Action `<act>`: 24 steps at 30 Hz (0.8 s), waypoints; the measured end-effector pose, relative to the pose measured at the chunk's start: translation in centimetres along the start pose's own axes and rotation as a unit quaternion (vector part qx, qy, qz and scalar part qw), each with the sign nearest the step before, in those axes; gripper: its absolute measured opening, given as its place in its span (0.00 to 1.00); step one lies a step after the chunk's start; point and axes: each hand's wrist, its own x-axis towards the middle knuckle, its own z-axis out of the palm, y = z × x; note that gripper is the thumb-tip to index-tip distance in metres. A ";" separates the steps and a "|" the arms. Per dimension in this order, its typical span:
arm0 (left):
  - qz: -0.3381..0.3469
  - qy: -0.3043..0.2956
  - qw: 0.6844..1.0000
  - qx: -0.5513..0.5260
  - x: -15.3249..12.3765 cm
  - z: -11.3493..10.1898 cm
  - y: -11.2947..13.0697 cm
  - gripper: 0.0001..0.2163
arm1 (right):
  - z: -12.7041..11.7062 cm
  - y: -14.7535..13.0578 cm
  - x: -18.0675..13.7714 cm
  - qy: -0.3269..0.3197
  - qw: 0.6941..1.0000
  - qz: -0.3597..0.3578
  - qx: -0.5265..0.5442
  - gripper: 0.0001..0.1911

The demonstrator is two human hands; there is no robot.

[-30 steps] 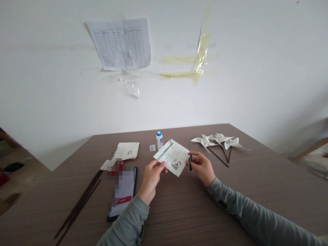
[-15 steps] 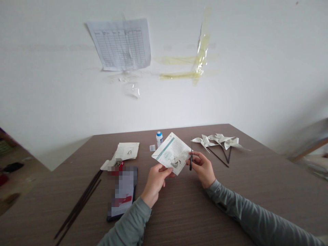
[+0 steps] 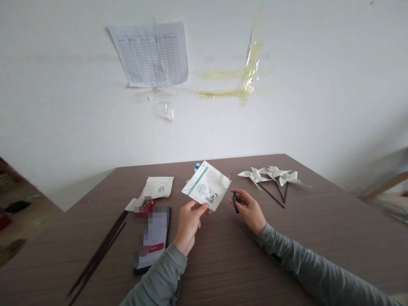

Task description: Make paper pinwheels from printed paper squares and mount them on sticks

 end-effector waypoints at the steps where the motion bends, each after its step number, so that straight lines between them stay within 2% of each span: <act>1: 0.011 0.011 1.000 -0.006 0.0 -0.1 0.0 0.11 | -0.1 0.0 -0.1 -0.003 1.000 -0.003 -0.028 0.29; 6: 0.042 0.040 0.998 -0.032 0.3 -0.5 -0.1 0.16 | -0.2 -0.4 -0.8 -0.055 0.994 -0.011 -0.090 0.25; 10: 0.056 0.048 0.997 -0.034 0.4 -0.5 -0.1 0.18 | -0.3 -1.0 -1.2 -0.118 0.989 -0.001 -0.092 0.25; 14: 0.061 0.056 0.996 -0.033 0.6 -0.6 0.1 0.19 | -0.4 -1.7 -1.5 -0.177 0.979 0.030 -0.095 0.29; 24: 0.052 0.073 0.995 -0.037 0.5 -0.5 0.8 0.21 | -0.5 -4.0 -2.3 -0.280 0.956 0.000 -0.087 0.27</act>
